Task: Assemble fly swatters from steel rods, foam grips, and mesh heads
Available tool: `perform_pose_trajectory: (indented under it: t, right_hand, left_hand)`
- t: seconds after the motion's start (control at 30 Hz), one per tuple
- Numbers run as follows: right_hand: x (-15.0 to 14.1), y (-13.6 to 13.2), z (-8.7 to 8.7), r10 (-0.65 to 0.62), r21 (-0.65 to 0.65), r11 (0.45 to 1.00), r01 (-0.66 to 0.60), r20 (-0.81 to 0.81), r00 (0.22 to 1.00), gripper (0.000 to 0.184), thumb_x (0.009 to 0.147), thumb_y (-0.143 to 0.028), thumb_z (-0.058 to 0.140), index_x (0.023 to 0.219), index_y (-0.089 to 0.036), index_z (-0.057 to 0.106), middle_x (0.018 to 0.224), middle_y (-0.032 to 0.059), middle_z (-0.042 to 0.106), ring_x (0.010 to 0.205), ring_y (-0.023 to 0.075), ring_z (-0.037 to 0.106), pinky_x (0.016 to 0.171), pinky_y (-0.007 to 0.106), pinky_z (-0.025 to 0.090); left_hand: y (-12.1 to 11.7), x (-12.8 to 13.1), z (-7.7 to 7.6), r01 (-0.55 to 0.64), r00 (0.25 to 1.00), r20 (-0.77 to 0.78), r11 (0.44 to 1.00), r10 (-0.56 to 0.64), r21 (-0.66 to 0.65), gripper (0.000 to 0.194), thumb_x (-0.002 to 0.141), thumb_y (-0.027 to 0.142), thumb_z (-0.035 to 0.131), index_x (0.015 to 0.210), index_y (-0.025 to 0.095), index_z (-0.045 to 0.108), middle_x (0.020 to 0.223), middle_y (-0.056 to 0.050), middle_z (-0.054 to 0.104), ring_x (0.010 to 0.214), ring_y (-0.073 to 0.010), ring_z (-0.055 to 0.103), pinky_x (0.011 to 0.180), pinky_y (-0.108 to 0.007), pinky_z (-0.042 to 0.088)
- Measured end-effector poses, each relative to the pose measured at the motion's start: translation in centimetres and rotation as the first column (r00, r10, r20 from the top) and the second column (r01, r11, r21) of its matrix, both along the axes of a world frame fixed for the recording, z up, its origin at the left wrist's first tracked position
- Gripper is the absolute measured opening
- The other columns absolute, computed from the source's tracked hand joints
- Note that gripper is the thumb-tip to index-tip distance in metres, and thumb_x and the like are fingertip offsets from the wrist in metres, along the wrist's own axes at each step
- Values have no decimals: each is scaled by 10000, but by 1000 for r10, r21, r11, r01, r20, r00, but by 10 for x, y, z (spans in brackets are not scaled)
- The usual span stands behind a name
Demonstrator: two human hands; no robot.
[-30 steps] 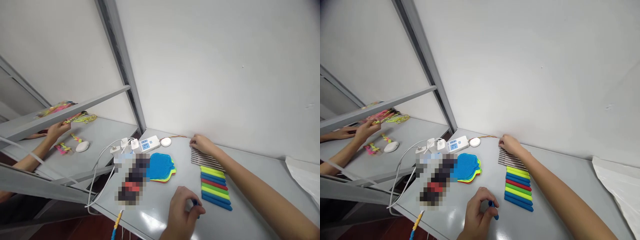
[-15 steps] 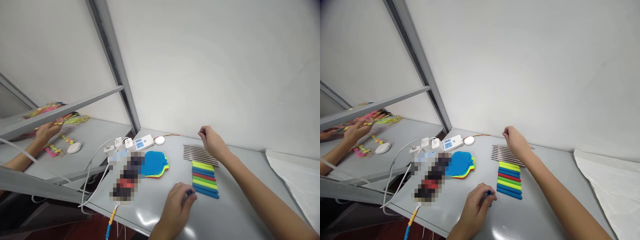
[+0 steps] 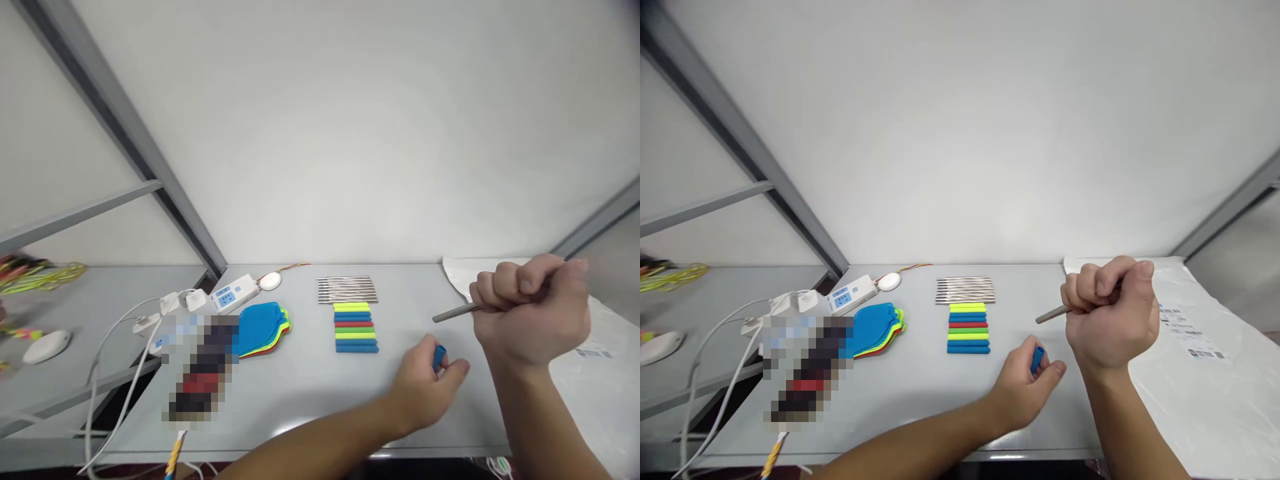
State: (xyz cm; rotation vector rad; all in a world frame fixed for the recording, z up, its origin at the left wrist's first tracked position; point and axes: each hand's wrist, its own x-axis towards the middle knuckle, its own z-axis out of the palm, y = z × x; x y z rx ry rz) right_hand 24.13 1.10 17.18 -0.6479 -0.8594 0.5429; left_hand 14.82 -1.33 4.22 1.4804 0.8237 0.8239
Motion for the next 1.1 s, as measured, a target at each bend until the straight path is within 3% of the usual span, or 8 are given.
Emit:
perform_pose_trajectory:
  t: [0.17,0.4,0.87,1.1]
  right_hand:
    - [16,-17,0,105,-80,991,-111,-78,991,352,905,-295,372,563,-216,345,486,-74,122,414,84,82,366,247,125]
    - [7,-15,-18,168,-112,979,-172,-45,985,308,893,-251,354,595,-213,419,487,-85,147,405,73,111,378,212,172]
    - [-7,-13,-29,207,-212,960,-183,99,973,282,906,-289,377,659,-207,486,507,-82,184,423,73,167,407,211,170]
    - [-6,-7,-56,253,-273,937,-219,93,963,281,906,-295,380,673,-197,502,508,-79,217,439,77,185,415,216,179]
  left_hand:
    - [22,11,-14,-101,988,-96,981,118,167,390,900,479,464,646,192,392,603,48,362,600,-108,345,571,-246,292]
    - [30,11,-23,-44,997,-52,961,60,272,278,914,374,460,714,182,480,698,23,428,675,-127,407,634,-257,324]
    - [36,11,-32,23,998,-63,985,-12,173,377,893,487,452,669,186,413,630,45,334,617,-115,304,570,-247,253]
    - [38,10,-32,28,999,-32,993,-25,112,373,893,465,447,655,185,380,610,51,325,598,-102,290,546,-240,236]
